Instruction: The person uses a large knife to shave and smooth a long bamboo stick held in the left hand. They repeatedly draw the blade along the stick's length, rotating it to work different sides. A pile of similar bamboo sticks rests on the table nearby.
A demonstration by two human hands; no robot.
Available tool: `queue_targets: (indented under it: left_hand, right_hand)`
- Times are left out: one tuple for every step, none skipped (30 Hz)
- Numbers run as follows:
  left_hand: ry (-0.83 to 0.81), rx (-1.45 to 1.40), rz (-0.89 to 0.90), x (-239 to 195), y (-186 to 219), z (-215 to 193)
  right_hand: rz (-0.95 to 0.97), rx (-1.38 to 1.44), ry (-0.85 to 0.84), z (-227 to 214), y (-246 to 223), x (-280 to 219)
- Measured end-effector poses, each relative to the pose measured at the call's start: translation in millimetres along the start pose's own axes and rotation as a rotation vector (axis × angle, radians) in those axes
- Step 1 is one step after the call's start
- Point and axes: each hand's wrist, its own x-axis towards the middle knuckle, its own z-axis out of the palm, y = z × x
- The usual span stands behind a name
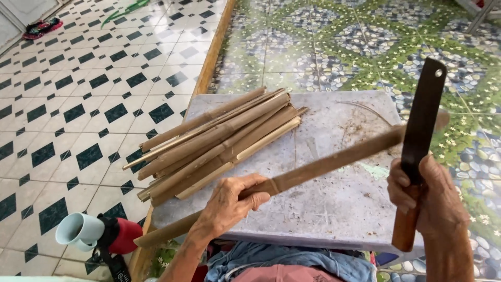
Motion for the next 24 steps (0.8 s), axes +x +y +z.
queue_targets:
  left_hand:
    - [-0.014,0.032,-0.024,0,1,1]
    - [-0.015,0.029,-0.023,-1,0,1]
    - [-0.011,0.106,-0.006,-1,0,1]
    - [-0.008,0.182,0.011,-2,-1,1]
    - [-0.011,0.179,0.013,-1,-2,2]
    - [-0.013,0.308,0.079,-2,-3,4]
    - [-0.015,0.437,0.147,-3,-5,6]
    - [-0.025,0.427,0.143,-3,-10,8]
    - [0.039,0.471,0.195,-2,-14,11]
    - [0.103,0.514,0.248,-2,-19,14]
    - [0.092,0.505,0.245,-4,-17,13]
    - [0.138,0.497,0.262,-4,-14,10]
    - [0.184,0.488,0.278,-3,-10,7]
    - [0.179,0.489,0.276,-3,-9,6]
    - [0.208,0.477,0.252,-3,-9,6]
    - [0.241,0.463,0.230,-3,-8,7]
    - [0.239,0.461,0.229,-1,-6,7]
    - [0.273,0.433,0.192,0,-5,8]
    - [0.307,0.404,0.155,1,-3,8]
    - [0.308,0.403,0.152,0,-4,9]
    - [0.328,0.400,0.148,-1,-4,9]
    - [0.351,0.399,0.147,0,-4,9]
    - [0.354,0.399,0.146,1,-5,9]
    - [0.361,0.401,0.149,1,-6,9]
  right_hand:
    - [0.040,0.163,-0.061,-7,9,2]
    - [0.040,0.161,-0.060,-8,9,1]
    - [0.068,0.189,-0.051,-10,10,1]
    - [0.095,0.218,-0.040,-13,10,0]
    - [0.095,0.214,-0.036,-10,6,2]
    - [0.092,0.230,-0.029,-9,4,1]
    - [0.088,0.247,-0.021,-7,1,0]
    - [0.097,0.242,-0.011,-11,2,-1]
    - [0.082,0.215,0.004,-15,2,-1]
    - [0.066,0.189,0.019,-19,3,-2]
    - [0.075,0.185,0.029,-9,-3,-5]
    - [0.066,0.002,0.099,2,-9,-4]
    - [0.059,-0.180,0.169,13,-17,-4]
    - [0.063,-0.178,0.172,15,-13,-5]
    - [0.089,-0.272,0.178,17,-9,-7]
    - [0.112,-0.368,0.181,19,-6,-7]
    - [0.114,-0.369,0.182,28,1,-6]
    - [0.053,-0.462,0.141,37,7,-7]
    - [-0.009,-0.554,0.099,47,14,-7]
    - [-0.007,-0.556,0.097,58,20,-12]
    - [0.012,-0.679,0.033,70,25,-16]
    - [0.026,-0.800,-0.032,83,30,-19]
    - [0.025,-0.800,-0.034,82,36,-17]
    - [-0.015,-0.868,-0.053,82,44,-16]
